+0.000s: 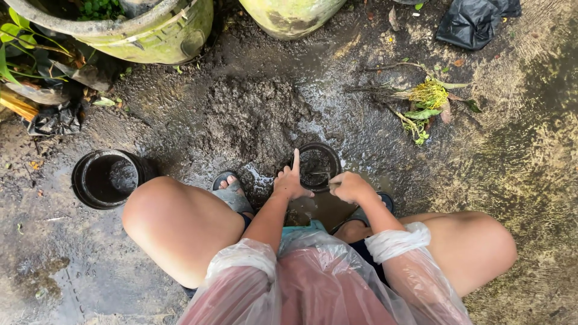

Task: Cleaning and preparing small yellow plant material by hand in a garden nursery.

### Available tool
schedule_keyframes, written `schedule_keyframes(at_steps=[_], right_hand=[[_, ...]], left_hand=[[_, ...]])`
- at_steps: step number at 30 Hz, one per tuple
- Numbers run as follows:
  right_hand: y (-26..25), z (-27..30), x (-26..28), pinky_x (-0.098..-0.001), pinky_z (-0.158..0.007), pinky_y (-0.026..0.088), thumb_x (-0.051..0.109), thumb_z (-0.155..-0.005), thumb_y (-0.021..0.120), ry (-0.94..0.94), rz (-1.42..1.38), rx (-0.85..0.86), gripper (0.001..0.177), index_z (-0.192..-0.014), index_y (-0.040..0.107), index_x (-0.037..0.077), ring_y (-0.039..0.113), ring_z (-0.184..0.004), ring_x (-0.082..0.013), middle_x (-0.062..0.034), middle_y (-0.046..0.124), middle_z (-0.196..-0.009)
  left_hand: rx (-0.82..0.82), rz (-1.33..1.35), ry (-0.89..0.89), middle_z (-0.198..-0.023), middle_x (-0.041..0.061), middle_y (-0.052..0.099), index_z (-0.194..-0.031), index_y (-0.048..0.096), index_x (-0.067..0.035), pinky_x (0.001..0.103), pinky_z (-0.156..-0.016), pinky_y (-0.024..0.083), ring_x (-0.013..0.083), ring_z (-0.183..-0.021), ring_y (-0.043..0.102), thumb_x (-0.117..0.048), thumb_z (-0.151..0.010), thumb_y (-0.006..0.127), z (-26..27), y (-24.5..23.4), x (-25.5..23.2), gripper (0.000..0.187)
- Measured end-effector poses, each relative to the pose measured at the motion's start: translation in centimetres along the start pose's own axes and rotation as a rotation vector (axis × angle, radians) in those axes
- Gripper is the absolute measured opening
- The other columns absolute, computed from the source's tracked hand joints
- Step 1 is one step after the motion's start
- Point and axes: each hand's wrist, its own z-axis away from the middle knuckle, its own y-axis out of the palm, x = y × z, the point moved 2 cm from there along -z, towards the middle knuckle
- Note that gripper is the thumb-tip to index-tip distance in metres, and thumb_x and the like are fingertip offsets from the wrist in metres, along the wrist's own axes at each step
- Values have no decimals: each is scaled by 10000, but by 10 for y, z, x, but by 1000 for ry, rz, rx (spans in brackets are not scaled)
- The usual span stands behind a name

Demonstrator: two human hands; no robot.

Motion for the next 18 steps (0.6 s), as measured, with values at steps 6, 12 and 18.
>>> schedule_keyframes(at_steps=[6,12,18], right_hand=[[-18,41,17,-303,-493,561,191,-944,643,-34,-51,39,455,-1391,647,104,645,-549,-199,-228,728,-944],[-3,-14,-6,-368,-499,623,244,-904,636,-45,-2,-78,481,-1371,662,131,746,-704,-286,-263,706,-1167],[-14,18,8,-525,-1000,549,286,-952,540,-16,-16,-175,434,-1354,679,200,644,-1211,-433,-254,673,-1313]], left_hand=[[-8,-165,-40,-1396,253,526,-1628,-168,-282,578,-1048,459,476,-1287,545,-764,-652,806,-12,-2,14,1461],[-296,827,-139,-1419,268,572,-1435,575,-76,554,-1126,404,446,-1341,531,-883,-871,420,-50,-33,33,997],[-108,1670,-61,-1525,274,465,-1594,328,-58,527,-1237,293,418,-1439,433,-843,-937,309,-7,-56,16,1024]])
